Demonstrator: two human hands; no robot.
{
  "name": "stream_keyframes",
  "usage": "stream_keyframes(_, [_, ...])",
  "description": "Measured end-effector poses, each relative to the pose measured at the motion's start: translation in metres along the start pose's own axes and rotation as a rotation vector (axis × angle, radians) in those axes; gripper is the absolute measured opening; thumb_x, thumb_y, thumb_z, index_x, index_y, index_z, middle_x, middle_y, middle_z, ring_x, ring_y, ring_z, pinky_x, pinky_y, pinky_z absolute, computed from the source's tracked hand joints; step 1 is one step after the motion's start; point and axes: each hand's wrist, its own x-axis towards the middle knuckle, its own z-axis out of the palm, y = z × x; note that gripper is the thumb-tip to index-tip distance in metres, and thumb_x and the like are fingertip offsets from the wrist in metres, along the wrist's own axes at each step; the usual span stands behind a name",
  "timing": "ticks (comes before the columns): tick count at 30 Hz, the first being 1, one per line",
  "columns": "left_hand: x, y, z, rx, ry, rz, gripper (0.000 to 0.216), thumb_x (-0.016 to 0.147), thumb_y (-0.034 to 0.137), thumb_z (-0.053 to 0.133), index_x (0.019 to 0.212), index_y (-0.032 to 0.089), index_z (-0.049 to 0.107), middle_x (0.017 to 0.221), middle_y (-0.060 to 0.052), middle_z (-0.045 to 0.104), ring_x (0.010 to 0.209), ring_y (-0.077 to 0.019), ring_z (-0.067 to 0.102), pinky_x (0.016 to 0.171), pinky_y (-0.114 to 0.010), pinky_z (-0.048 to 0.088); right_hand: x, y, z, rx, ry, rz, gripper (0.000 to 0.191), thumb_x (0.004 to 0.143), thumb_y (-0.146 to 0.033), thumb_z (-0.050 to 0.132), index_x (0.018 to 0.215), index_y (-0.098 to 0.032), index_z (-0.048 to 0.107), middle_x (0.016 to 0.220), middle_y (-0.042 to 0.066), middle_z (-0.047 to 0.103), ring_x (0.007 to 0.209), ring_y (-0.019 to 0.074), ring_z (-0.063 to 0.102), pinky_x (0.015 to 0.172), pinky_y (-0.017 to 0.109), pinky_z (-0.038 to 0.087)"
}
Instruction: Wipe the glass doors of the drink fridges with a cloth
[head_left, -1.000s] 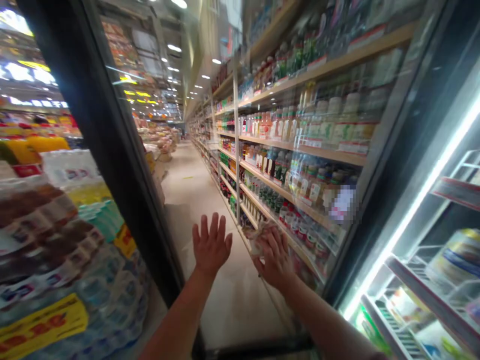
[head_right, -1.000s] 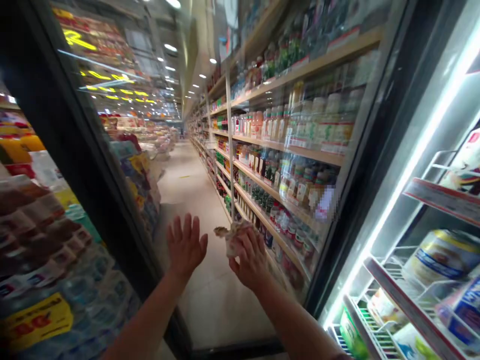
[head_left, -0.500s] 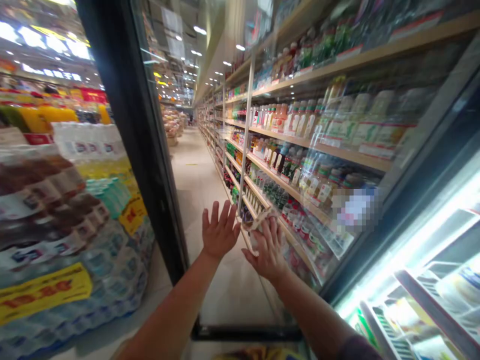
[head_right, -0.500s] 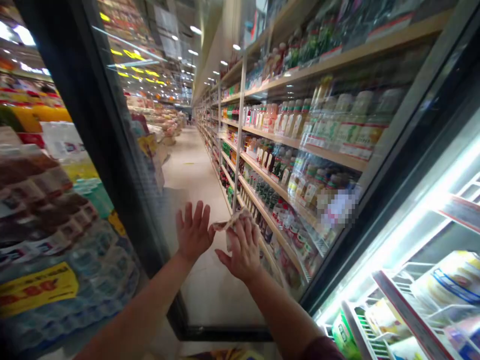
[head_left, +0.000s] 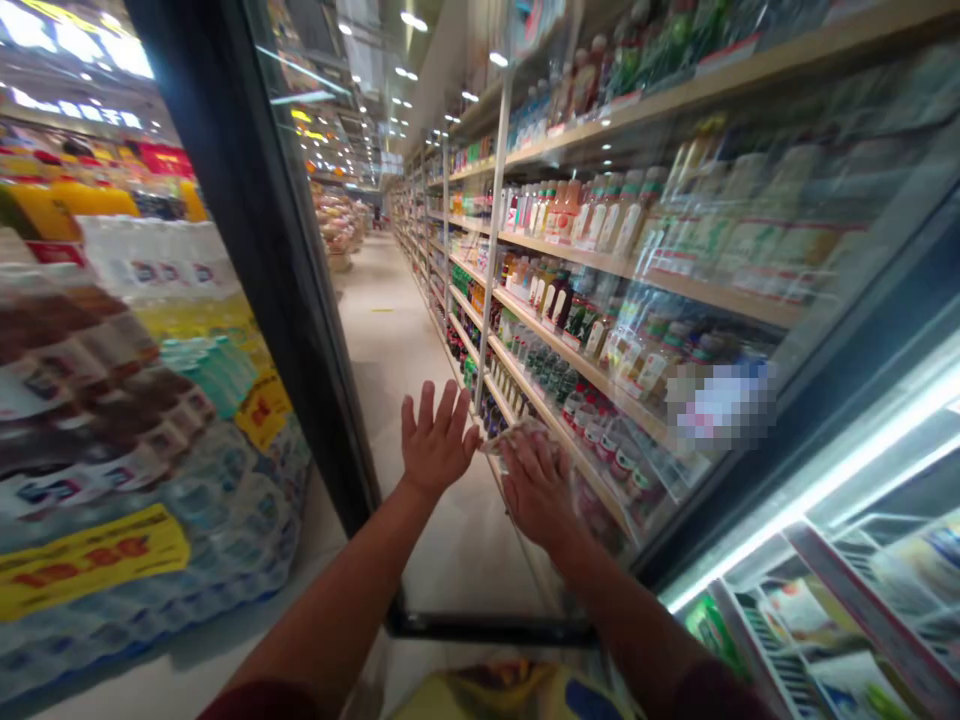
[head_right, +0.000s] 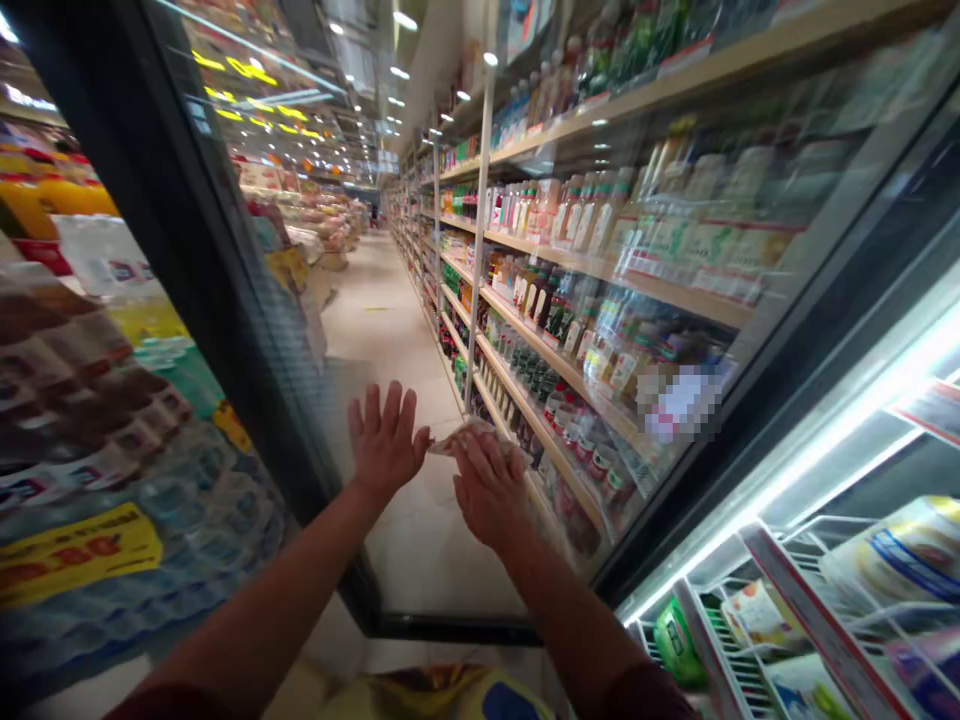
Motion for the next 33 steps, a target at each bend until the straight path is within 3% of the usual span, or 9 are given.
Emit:
stream_keyframes(2, [0.001, 0.0, 0.001, 0.001, 0.004, 0.008, 0.06, 0.099, 0.036, 0.049, 0.154, 0.014, 0.039, 0.154, -0.016, 0.044, 0.155, -0.0275, 0.01, 0.128, -0.05, 0.008, 0.015, 0.008, -0.005, -0.013, 0.03, -0.025, 0.05, 0.096, -0.026, 0.052, 0.146, -0.025, 0.054, 0.142, 0.008, 0.061, 0.146, 0.0249, 0.041, 0.128, 0.046, 0.002])
stream_keyframes(6, [0.003, 0.001, 0.001, 0.012, 0.03, 0.031, 0.064, 0.1, 0.036, 0.047, 0.157, 0.012, 0.031, 0.154, -0.017, 0.043, 0.155, -0.0286, 0.011, 0.128, -0.051, 0.009, 0.042, 0.044, -0.017, -0.127, 0.189, 0.129, 0.057, 0.098, -0.026, 0.05, 0.154, -0.019, 0.043, 0.151, 0.014, 0.052, 0.15, 0.0303, 0.033, 0.126, 0.052, 0.006])
stream_keyframes(10, [0.003, 0.002, 0.001, 0.013, 0.034, 0.014, 0.065, 0.1, 0.036, 0.047, 0.159, 0.016, 0.028, 0.155, -0.015, 0.042, 0.155, -0.0278, 0.011, 0.128, -0.05, 0.009, 0.01, 0.042, -0.008, -0.149, 0.204, 0.218, 0.058, 0.099, -0.026, 0.048, 0.155, -0.015, 0.039, 0.154, 0.018, 0.047, 0.153, 0.033, 0.027, 0.124, 0.056, 0.012])
stream_keyframes(14, [0.004, 0.003, 0.0, 0.015, 0.027, 0.015, 0.067, 0.099, 0.036, 0.048, 0.159, 0.015, 0.026, 0.155, -0.015, 0.041, 0.155, -0.0277, 0.011, 0.128, -0.05, 0.008, -0.025, 0.014, 0.007, -0.074, 0.045, 0.076, 0.046, 0.098, -0.025, 0.053, 0.144, -0.021, 0.057, 0.139, 0.011, 0.062, 0.15, 0.0252, 0.033, 0.127, 0.047, 0.007])
stream_keyframes(17, [0.004, 0.002, 0.0, 0.012, 0.029, 0.019, 0.067, 0.1, 0.036, 0.047, 0.16, 0.015, 0.025, 0.156, -0.015, 0.041, 0.155, -0.0284, 0.011, 0.128, -0.051, 0.008, -0.003, 0.023, 0.001, -0.077, 0.059, 0.061, 0.046, 0.098, -0.029, 0.053, 0.144, -0.025, 0.057, 0.142, 0.01, 0.06, 0.148, 0.0252, 0.036, 0.127, 0.048, 0.003])
stream_keyframes(20, [0.001, 0.001, 0.0, -0.005, 0.03, 0.005, 0.065, 0.1, 0.037, 0.047, 0.159, 0.016, 0.029, 0.156, -0.015, 0.041, 0.155, -0.0273, 0.011, 0.128, -0.05, 0.007, 0.033, 0.052, -0.014, -0.118, 0.184, 0.232, 0.055, 0.1, -0.033, 0.047, 0.153, -0.019, 0.044, 0.155, 0.016, 0.045, 0.151, 0.0317, 0.029, 0.125, 0.056, 0.006])
stream_keyframes(23, [-0.003, 0.001, 0.001, -0.002, -0.016, -0.02, 0.06, 0.1, 0.04, 0.047, 0.155, 0.018, 0.038, 0.155, -0.014, 0.042, 0.155, -0.0269, 0.012, 0.128, -0.051, 0.004, 0.036, 0.06, -0.017, -0.122, 0.247, 0.334, 0.058, 0.101, -0.032, 0.045, 0.156, -0.017, 0.037, 0.16, 0.018, 0.037, 0.153, 0.034, 0.024, 0.124, 0.059, 0.01])
stream_keyframes(29, [-0.001, 0.003, -0.003, 0.026, 0.01, 0.004, 0.063, 0.1, 0.038, 0.047, 0.157, 0.017, 0.034, 0.157, -0.014, 0.04, 0.155, -0.0275, 0.011, 0.128, -0.052, 0.008, -0.021, 0.03, -0.003, -0.096, 0.077, 0.065, 0.047, 0.096, -0.027, 0.056, 0.143, -0.026, 0.057, 0.145, 0.011, 0.058, 0.149, 0.026, 0.034, 0.126, 0.048, 0.009])
stream_keyframes(33, [0.001, 0.004, -0.007, 0.01, 0.016, 0.014, 0.067, 0.099, 0.036, 0.049, 0.159, 0.016, 0.027, 0.157, -0.014, 0.039, 0.155, -0.0268, 0.01, 0.128, -0.051, 0.008, 0.004, 0.069, -0.024, -0.136, 0.195, 0.177, 0.051, 0.099, -0.03, 0.05, 0.15, -0.021, 0.049, 0.153, 0.016, 0.048, 0.152, 0.0303, 0.03, 0.125, 0.055, 0.013])
